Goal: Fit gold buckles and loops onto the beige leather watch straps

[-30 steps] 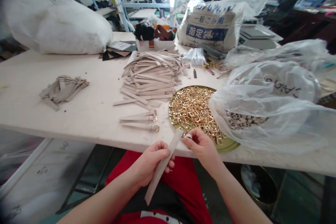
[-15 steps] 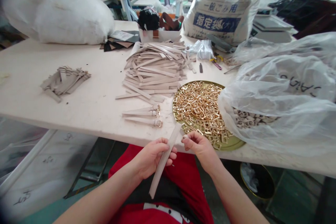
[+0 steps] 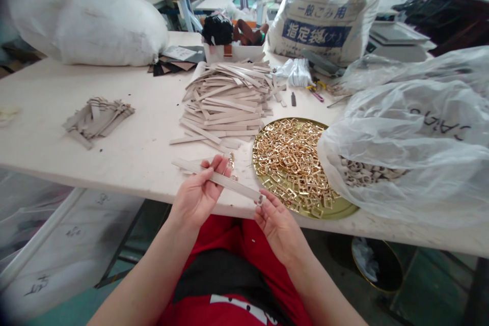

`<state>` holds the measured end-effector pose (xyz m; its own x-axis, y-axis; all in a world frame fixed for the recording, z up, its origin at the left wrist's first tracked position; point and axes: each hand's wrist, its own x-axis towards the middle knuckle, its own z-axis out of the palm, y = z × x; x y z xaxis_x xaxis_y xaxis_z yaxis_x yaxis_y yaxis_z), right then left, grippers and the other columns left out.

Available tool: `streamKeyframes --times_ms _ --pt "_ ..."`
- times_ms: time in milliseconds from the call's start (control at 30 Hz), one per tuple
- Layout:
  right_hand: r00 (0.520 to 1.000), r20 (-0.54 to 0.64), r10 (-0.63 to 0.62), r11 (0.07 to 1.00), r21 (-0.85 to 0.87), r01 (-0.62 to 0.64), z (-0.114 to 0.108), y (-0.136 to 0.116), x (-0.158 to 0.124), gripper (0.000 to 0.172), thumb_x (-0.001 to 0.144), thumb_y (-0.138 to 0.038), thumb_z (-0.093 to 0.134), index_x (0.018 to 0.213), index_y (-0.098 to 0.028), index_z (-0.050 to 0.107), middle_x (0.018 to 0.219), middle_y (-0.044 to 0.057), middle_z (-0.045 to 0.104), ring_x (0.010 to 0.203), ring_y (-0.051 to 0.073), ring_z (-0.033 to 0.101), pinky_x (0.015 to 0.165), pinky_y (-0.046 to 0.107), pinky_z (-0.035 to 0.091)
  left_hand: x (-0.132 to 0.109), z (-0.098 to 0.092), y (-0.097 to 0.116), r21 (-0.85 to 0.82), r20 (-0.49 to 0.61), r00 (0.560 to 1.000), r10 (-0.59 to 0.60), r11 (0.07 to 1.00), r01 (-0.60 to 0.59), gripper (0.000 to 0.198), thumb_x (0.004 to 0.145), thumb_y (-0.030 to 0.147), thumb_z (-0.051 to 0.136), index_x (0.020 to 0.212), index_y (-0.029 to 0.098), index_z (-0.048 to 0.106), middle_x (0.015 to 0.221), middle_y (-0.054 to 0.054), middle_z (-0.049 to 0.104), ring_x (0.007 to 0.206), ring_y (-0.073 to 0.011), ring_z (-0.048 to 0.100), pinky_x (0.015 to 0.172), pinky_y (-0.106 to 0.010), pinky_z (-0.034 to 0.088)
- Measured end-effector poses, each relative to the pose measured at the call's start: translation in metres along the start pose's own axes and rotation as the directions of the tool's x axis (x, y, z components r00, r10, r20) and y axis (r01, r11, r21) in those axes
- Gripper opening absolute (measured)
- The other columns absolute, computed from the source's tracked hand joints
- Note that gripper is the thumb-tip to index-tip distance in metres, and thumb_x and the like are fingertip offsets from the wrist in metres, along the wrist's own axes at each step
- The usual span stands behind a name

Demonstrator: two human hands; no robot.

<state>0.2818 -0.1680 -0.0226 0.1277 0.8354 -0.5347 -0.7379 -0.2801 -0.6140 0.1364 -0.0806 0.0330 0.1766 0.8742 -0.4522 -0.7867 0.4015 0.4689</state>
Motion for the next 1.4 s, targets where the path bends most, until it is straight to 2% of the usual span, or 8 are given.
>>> streamKeyframes --times_ms 200,433,700,967,1100,1200,1267,1400 --pt "0.998 -0.043 -0.042 0.995 0.089 0.046 0.013 0.001 -0.005 0.021 0.065 -0.022 0.074 0.084 -0.022 0.066 0.078 -0.003 0.067 0.065 0.007 0.062 0.067 0.015 0.055 -0.008 -0.004 -0.014 0.072 0.012 0.992 0.125 0.989 -0.125 0.016 0.077 0.005 0.048 0.082 0.019 0.043 0.092 -0.001 0.065 0.097 -0.0124 0.060 0.089 -0.029 0.044" --pt "0.995 -0.040 -0.090 0.995 0.046 0.092 0.011 0.002 0.000 0.023 0.064 -0.023 0.075 0.086 -0.022 0.066 0.075 -0.004 0.066 0.066 0.007 0.061 0.068 0.016 0.054 -0.018 -0.022 -0.033 0.498 0.082 0.996 -0.038 0.867 -0.008 0.020 0.071 0.021 0.062 0.086 0.016 0.051 0.094 -0.003 0.063 0.084 -0.0141 0.061 0.080 -0.030 0.049" --pt "0.974 -0.024 -0.227 0.954 -0.205 0.218 0.004 0.005 -0.001 0.025 0.067 -0.030 0.072 0.091 -0.023 0.066 0.083 -0.002 0.067 0.068 0.010 0.061 0.071 0.024 0.053 -0.025 -0.032 -0.043 0.689 0.148 0.988 0.036 0.713 -0.129 0.013 0.074 0.022 0.057 0.084 0.017 0.052 0.075 0.001 0.061 0.071 -0.0125 0.063 0.072 -0.025 0.049" --pt "0.964 0.145 -0.224 0.762 -0.590 0.266 -0.005 -0.001 -0.002 0.030 0.067 -0.038 0.070 0.093 -0.023 0.068 0.080 0.001 0.069 0.071 0.016 0.062 0.073 0.030 0.049 -0.030 -0.041 -0.036 0.882 0.220 0.975 -0.022 0.432 -0.190 0.011 0.077 0.021 0.051 0.082 0.019 0.060 0.069 0.000 0.065 0.069 -0.0144 0.062 0.067 -0.023 0.045" --pt "0.981 0.153 -0.118 0.881 -0.440 0.174 -0.002 0.003 -0.001 0.027 0.067 -0.035 0.071 0.089 -0.020 0.067 0.081 0.002 0.069 0.073 0.015 0.062 0.074 0.029 0.049 -0.038 -0.037 -0.036 0.889 0.284 0.959 -0.013 0.379 -0.258 0.016 0.076 0.022 0.054 0.091 0.021 0.059 0.078 -0.001 0.065 0.074 -0.0144 0.059 0.072 -0.023 0.044" --pt "0.994 0.086 -0.072 0.959 -0.268 0.093 -0.006 -0.002 0.002 0.022 0.063 -0.031 0.075 0.080 -0.020 0.066 0.075 -0.002 0.065 0.067 0.011 0.060 0.068 0.024 0.050 -0.042 -0.037 -0.028 0.844 0.312 0.943 -0.113 0.488 -0.221 0.029 0.073 0.019 0.057 0.102 0.021 0.059 0.095 -0.004 0.064 0.088 -0.0153 0.058 0.081 -0.024 0.044" --pt "0.996 0.091 -0.003 0.974 -0.223 0.023 -0.011 -0.010 0.003 0.022 0.061 -0.029 0.076 0.078 -0.020 0.066 0.071 -0.004 0.063 0.060 0.008 0.057 0.062 0.021 0.049 -0.041 -0.040 -0.016 0.793 0.275 0.898 -0.344 0.609 -0.010 0.032 0.074 0.021 0.058 0.106 0.019 0.058 0.102 -0.008 0.063 0.089 -0.0165 0.060 0.079 -0.025 0.045" --pt "0.982 0.164 0.092 0.965 -0.256 -0.048 -0.022 -0.027 0.001 0.021 0.062 -0.029 0.075 0.078 -0.019 0.066 0.065 -0.005 0.058 0.054 0.006 0.052 0.058 0.019 0.046 -0.034 -0.045 0.005 0.680 0.207 0.634 -0.745 0.575 0.454 0.040 0.075 0.035 0.057 0.109 0.014 0.057 0.103 -0.014 0.063 0.080 -0.0190 0.064 0.068 -0.027 0.049"
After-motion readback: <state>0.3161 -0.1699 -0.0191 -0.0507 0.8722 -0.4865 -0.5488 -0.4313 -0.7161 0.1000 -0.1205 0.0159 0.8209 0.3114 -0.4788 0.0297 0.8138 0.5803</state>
